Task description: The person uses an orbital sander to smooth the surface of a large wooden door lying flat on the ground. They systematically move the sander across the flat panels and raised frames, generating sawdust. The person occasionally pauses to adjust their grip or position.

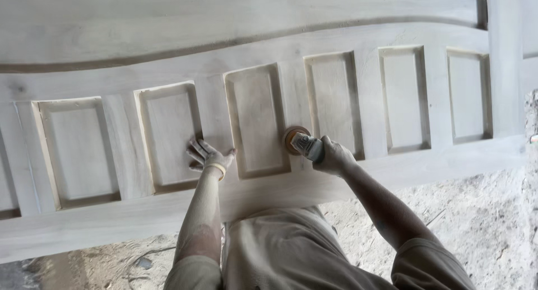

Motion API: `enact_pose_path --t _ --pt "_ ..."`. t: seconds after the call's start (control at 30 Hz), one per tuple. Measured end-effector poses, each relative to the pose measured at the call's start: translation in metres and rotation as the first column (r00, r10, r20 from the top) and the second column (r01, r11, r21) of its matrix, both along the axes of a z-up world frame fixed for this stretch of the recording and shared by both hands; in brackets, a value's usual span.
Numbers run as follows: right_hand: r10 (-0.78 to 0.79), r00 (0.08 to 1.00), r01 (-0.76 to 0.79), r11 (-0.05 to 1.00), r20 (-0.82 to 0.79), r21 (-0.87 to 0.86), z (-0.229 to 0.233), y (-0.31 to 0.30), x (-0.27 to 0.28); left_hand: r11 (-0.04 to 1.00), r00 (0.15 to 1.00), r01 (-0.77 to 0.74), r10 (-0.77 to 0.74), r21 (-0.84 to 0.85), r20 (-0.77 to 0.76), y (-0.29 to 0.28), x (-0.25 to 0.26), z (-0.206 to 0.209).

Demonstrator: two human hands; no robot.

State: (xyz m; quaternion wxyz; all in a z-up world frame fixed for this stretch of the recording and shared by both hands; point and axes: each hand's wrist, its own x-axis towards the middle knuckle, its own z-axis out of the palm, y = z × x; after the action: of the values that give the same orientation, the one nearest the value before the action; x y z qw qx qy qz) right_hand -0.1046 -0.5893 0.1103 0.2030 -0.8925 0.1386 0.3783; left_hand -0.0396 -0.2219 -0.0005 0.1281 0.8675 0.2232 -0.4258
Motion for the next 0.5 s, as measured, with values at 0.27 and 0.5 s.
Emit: enact_pose_path --t 0.27,0.5 --pt "0.024 1.000 -0.024 0.999 0.003 0.028 0.018 -0.009 0.130 1.000 0.999 -0.031 0.031 0.003 0.024 -0.010 0.010 0.004" --pt "-0.072 0.990 0.071 0.997 0.119 0.009 0.002 -0.005 0.225 0.999 0.999 -0.020 0.021 0.032 -0.029 -0.012 0.022 -0.001"
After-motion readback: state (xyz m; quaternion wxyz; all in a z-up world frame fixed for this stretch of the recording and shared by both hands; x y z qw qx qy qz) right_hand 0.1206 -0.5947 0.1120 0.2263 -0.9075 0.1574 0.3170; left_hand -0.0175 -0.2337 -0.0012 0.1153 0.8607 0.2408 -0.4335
